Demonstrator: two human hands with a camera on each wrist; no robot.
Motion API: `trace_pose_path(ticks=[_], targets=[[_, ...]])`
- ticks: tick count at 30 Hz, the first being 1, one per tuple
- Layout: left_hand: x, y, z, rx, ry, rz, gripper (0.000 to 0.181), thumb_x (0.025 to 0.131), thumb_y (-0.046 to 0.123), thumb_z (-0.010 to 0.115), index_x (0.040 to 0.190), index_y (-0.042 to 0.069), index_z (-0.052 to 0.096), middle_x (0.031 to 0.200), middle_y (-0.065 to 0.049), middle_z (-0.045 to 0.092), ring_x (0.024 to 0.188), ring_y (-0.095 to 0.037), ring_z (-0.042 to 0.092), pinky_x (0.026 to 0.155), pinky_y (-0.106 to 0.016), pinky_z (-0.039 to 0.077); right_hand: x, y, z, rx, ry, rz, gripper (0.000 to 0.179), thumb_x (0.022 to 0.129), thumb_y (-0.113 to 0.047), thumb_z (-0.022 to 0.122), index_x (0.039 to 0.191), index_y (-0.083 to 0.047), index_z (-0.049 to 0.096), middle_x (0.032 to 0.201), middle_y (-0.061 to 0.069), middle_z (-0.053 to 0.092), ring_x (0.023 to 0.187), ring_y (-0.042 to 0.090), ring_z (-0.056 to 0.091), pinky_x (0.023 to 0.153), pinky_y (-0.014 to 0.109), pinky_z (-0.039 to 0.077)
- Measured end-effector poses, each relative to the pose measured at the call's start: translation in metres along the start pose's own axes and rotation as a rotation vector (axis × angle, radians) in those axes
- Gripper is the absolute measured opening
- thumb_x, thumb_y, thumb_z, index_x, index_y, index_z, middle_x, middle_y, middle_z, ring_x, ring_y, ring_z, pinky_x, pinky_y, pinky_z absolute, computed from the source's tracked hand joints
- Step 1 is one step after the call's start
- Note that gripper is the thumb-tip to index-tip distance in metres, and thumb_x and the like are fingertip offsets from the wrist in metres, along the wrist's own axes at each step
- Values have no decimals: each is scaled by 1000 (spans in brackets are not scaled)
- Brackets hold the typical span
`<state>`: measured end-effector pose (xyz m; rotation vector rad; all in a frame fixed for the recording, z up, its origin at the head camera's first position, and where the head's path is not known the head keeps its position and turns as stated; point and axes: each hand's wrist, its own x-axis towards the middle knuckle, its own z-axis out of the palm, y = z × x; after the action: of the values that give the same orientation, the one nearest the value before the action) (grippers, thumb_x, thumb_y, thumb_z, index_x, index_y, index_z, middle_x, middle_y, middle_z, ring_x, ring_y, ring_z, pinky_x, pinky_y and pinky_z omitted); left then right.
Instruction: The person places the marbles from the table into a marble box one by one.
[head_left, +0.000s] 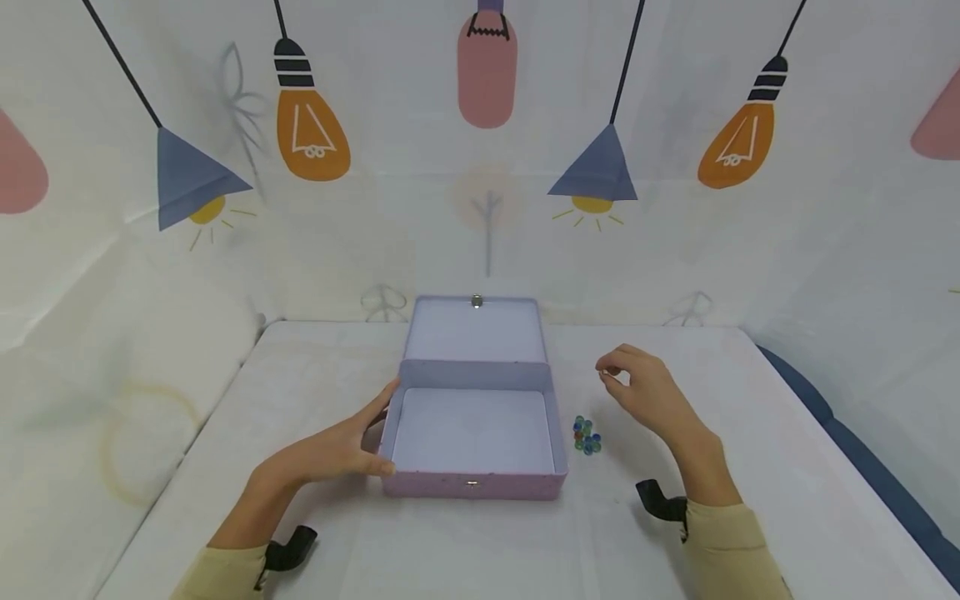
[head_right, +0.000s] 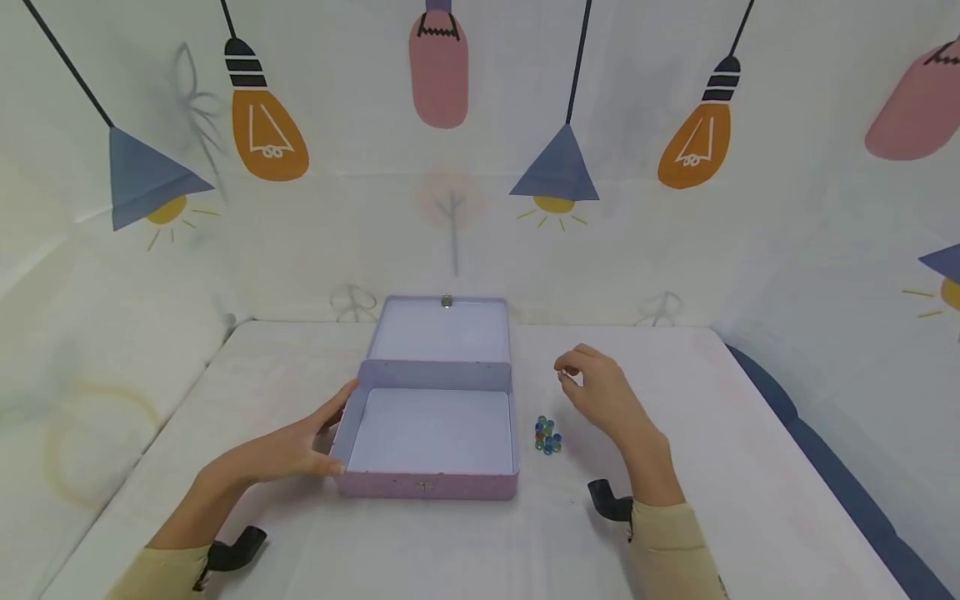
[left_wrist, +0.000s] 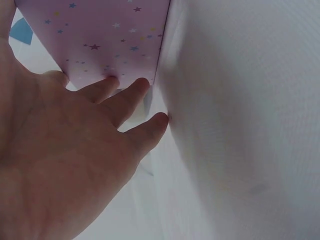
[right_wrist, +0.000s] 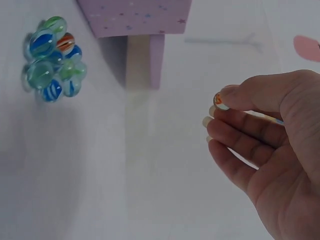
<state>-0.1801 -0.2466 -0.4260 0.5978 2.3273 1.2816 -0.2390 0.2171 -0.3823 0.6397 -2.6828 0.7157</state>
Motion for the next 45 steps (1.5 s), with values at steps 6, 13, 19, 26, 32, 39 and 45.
trace_pose_path(ticks=[6, 13, 19, 26, 32, 39, 45], targets=[[0, 3, -2, 13, -4, -14, 121, 83, 31, 80, 158, 34, -15, 169, -10, -3, 154, -39, 11, 117, -68, 17, 10, -15, 2, 41, 28, -54, 14, 88, 0, 69, 99, -8, 72, 96, 3, 69, 90, 21, 66, 77, 41, 53], [-2, 5, 1, 0, -6, -26, 120, 84, 32, 79, 159, 30, -15, 169, -10, -4, 154, -39, 14, 117, -67, 19, 12, -25, 17, 72, 19, -128, 16, 86, 0, 71, 98, -11, 72, 95, 0, 69, 89, 16, 64, 76, 38, 54], [-2, 4, 2, 11, 0, -38, 120, 84, 32, 79, 158, 33, -14, 169, -11, -1, 154, -37, 17, 117, -65, 21, 11, -33, 26, 90, -6, -148, 17, 86, 0, 72, 100, -10, 73, 96, -2, 69, 91, 15, 65, 78, 37, 55], [-2, 2, 3, 21, 8, -42, 118, 84, 32, 79, 158, 35, -13, 169, -8, -1, 154, -37, 17, 117, -65, 22, 11, -46, 34, 119, -20, -225, 17, 84, 1, 74, 97, -11, 73, 94, -3, 69, 89, 13, 64, 77, 32, 56], [-1, 3, 2, 1, 10, -47, 115, 85, 32, 78, 158, 39, -11, 169, -7, -1, 152, -39, 23, 117, -61, 27, 11, -56, 43, 124, -52, -260, 17, 84, 2, 73, 93, -12, 72, 89, -4, 66, 85, 10, 62, 74, 32, 57], [0, 2, 4, -41, 3, -57, 115, 84, 34, 79, 157, 42, -10, 169, -6, -4, 151, -41, 23, 117, -56, 31, 10, -63, 53, 99, -116, -236, 16, 85, 2, 73, 96, -9, 73, 93, -2, 66, 89, 12, 65, 79, 37, 58], [-2, 5, 4, 19, 49, -15, 114, 83, 37, 80, 159, 35, -4, 169, -2, -3, 152, -43, 18, 114, -62, 32, 10, -68, 58, 91, -140, -247, 16, 84, 1, 73, 97, -9, 73, 92, -3, 66, 89, 11, 63, 79, 35, 58]])
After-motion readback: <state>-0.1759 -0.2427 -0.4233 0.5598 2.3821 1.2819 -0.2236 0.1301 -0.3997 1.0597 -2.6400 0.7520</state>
